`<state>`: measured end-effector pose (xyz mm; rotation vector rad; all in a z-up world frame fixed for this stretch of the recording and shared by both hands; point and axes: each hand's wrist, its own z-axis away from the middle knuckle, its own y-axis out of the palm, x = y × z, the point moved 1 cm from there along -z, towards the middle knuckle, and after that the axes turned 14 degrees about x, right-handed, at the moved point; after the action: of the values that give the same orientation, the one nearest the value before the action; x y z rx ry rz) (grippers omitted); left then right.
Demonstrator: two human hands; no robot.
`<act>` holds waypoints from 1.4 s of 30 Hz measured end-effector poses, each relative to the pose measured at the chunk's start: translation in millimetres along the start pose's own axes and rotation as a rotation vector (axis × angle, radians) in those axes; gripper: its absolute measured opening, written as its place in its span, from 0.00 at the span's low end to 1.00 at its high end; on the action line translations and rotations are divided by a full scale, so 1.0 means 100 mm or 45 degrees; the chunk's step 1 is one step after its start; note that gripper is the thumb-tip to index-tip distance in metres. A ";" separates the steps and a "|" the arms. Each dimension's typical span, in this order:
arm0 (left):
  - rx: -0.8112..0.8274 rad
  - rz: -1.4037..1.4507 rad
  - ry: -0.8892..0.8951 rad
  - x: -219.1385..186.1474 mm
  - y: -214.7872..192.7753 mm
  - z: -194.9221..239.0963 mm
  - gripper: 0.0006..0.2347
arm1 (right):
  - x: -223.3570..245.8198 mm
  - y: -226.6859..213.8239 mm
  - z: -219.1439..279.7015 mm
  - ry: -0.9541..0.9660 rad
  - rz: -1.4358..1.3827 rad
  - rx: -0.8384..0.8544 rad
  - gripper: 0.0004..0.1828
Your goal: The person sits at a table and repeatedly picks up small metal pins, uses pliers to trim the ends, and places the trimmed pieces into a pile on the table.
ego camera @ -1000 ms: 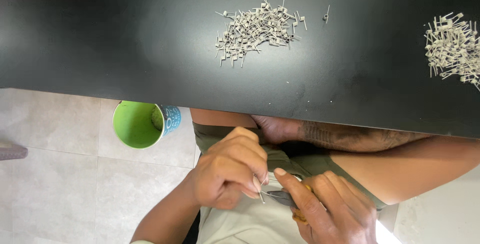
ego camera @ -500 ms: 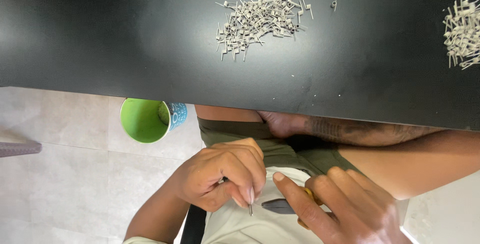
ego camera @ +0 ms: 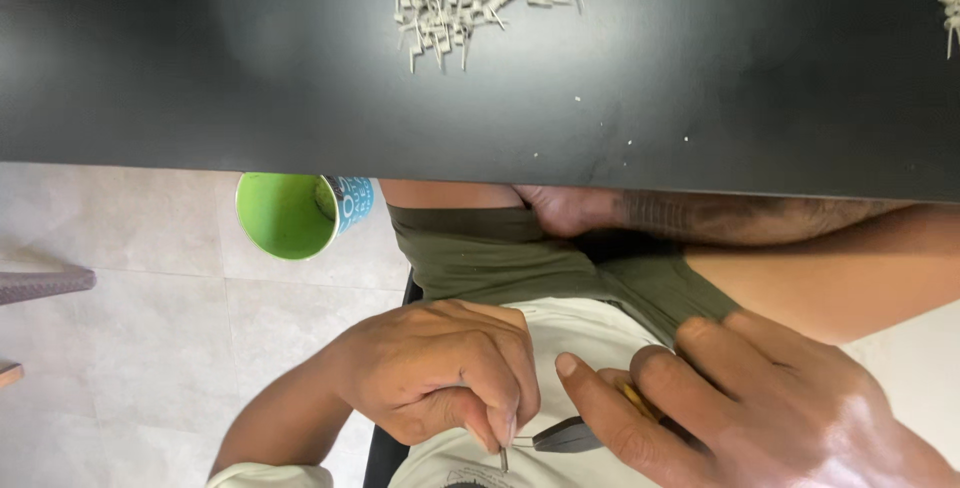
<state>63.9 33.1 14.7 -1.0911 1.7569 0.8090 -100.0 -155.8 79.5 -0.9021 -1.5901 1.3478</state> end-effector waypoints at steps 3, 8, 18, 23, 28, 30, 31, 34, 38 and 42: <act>0.010 -0.044 -0.046 -0.01 -0.01 0.00 0.05 | -0.02 0.03 0.05 -0.053 0.015 0.044 0.11; -0.169 0.303 -0.510 -0.10 -0.15 -0.08 0.07 | 0.03 0.02 0.13 0.138 0.031 0.085 0.13; -0.630 0.608 -1.366 0.00 -0.40 -0.33 0.09 | 0.42 0.96 0.68 1.114 -1.339 0.105 0.15; -0.584 0.627 -1.369 0.03 -0.37 -0.34 0.10 | 0.65 1.19 0.41 1.185 -1.657 0.069 0.23; -0.575 0.631 -1.343 0.11 -0.29 -0.29 0.09 | 0.65 1.14 0.17 1.096 -1.708 0.028 0.19; -0.585 0.593 -1.262 0.16 -0.25 -0.26 0.08 | 0.63 1.13 0.15 1.039 -1.678 -0.006 0.19; -0.588 0.601 -1.262 0.16 -0.24 -0.26 0.08 | 0.63 1.13 0.15 1.041 -1.681 0.002 0.19; -0.595 0.576 -1.270 0.18 -0.22 -0.22 0.09 | 0.61 1.13 0.14 1.072 -1.637 0.079 0.20; -0.599 0.528 -1.166 0.23 -0.19 -0.19 0.09 | 0.61 1.12 0.13 1.052 -1.635 0.083 0.18; -0.615 0.518 -1.149 0.28 -0.17 -0.17 0.09 | 0.62 1.20 0.24 1.168 -1.537 0.140 0.20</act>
<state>67.3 2.6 -5.7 -0.4806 1.0166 1.7160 -145.7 -88.6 -31.6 -0.2426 -0.9481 0.0860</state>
